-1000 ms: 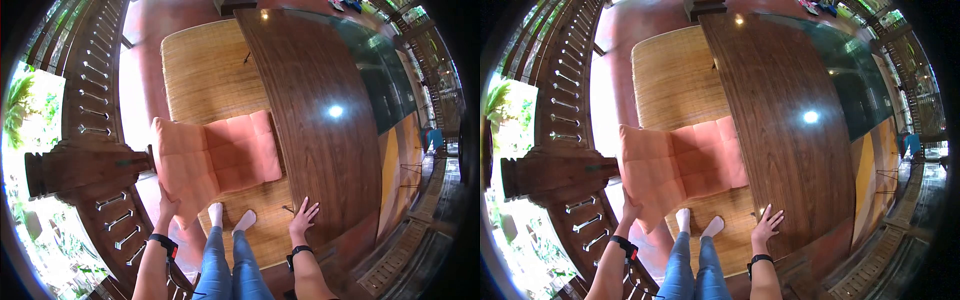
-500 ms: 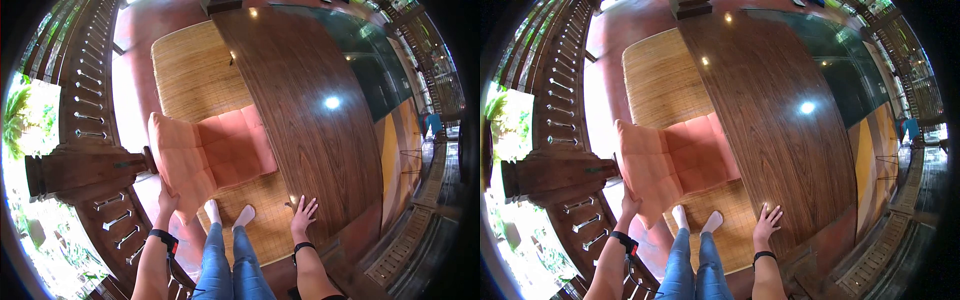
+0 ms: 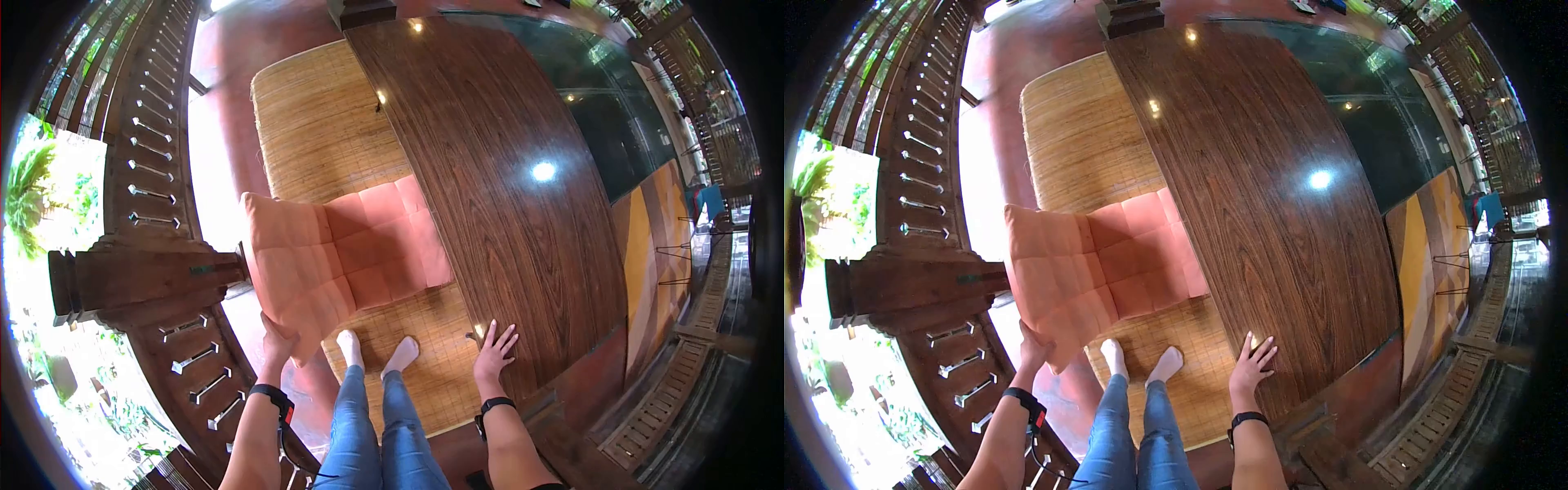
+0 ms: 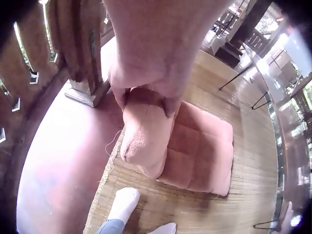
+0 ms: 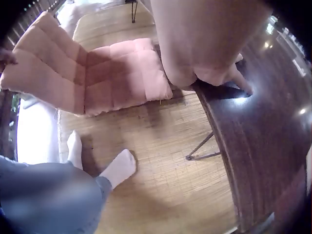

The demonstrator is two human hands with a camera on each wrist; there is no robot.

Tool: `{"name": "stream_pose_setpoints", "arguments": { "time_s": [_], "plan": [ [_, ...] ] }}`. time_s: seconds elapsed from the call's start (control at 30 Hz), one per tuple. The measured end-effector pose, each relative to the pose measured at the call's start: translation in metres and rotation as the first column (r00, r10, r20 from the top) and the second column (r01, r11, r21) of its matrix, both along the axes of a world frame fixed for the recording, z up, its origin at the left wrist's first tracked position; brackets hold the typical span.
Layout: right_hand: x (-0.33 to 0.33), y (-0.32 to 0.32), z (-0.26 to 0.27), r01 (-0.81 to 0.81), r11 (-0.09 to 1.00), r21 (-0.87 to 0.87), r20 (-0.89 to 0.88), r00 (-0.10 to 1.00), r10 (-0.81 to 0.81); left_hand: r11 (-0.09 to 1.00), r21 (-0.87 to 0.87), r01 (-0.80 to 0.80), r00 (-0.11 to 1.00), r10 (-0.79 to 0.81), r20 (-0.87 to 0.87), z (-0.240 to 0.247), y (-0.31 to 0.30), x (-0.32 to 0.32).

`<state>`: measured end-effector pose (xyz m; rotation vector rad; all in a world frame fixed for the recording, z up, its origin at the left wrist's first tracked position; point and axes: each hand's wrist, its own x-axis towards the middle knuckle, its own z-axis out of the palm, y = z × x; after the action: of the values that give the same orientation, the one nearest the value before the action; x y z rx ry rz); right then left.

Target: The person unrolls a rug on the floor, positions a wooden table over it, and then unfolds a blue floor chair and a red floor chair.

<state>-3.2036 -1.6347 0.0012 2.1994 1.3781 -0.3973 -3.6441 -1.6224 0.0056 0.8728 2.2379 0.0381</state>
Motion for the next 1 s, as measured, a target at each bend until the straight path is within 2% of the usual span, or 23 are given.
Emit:
{"name": "stream_pose_setpoints", "arguments": {
  "time_s": [0.07,0.23,0.47,0.57,0.63,0.7,0.73,0.77,0.87,0.97,1.0],
  "plan": [
    [-0.002,0.003,-0.001,0.014,1.000,0.005,-0.009,1.000,-0.014,0.998,0.035,0.060,0.998,-0.061,0.027,-0.004,-0.007,-0.006],
    [-0.004,-0.005,-0.015,0.016,0.999,0.039,0.027,1.000,-0.017,0.994,-0.038,0.098,0.995,-0.099,-0.014,-0.003,-0.001,0.007],
    [-0.015,-0.005,-0.005,0.042,0.998,-0.039,-0.009,0.999,-0.042,0.994,-0.053,0.096,0.995,-0.096,0.017,-0.011,-0.008,0.004],
    [-0.015,-0.002,0.004,0.043,0.997,-0.068,-0.035,0.998,-0.045,0.995,-0.018,0.102,0.994,-0.103,-0.037,-0.012,-0.012,0.004],
    [-0.016,0.001,0.010,0.046,0.995,-0.087,-0.060,0.997,-0.052,0.997,0.034,-0.071,0.996,0.069,0.053,-0.020,-0.005,-0.009],
    [-0.016,0.003,0.010,0.047,0.994,-0.101,-0.069,0.996,-0.054,0.959,0.109,-0.262,0.953,0.239,0.189,-0.021,0.009,-0.029],
    [-0.016,0.004,0.011,0.046,0.993,-0.106,-0.071,0.996,-0.054,0.892,0.038,-0.450,0.856,0.419,0.302,-0.020,0.018,-0.031],
    [-0.017,0.004,0.012,0.048,0.992,-0.116,-0.072,0.996,-0.056,0.792,-0.060,-0.608,0.714,0.579,0.394,-0.004,0.032,-0.026],
    [-0.020,0.005,0.011,0.025,0.990,-0.137,-0.019,0.999,-0.028,0.859,0.201,-0.470,0.836,0.361,0.412,-0.047,0.028,-0.021],
    [-0.023,0.008,0.017,0.071,0.981,-0.182,-0.040,0.996,-0.080,0.822,0.182,-0.539,0.768,0.391,0.508,-0.046,0.020,-0.019],
    [-0.024,0.012,0.019,0.098,0.976,-0.196,-0.059,0.992,-0.111,0.795,0.124,-0.594,0.706,0.441,0.554,-0.042,0.021,-0.017]
  ]
}}
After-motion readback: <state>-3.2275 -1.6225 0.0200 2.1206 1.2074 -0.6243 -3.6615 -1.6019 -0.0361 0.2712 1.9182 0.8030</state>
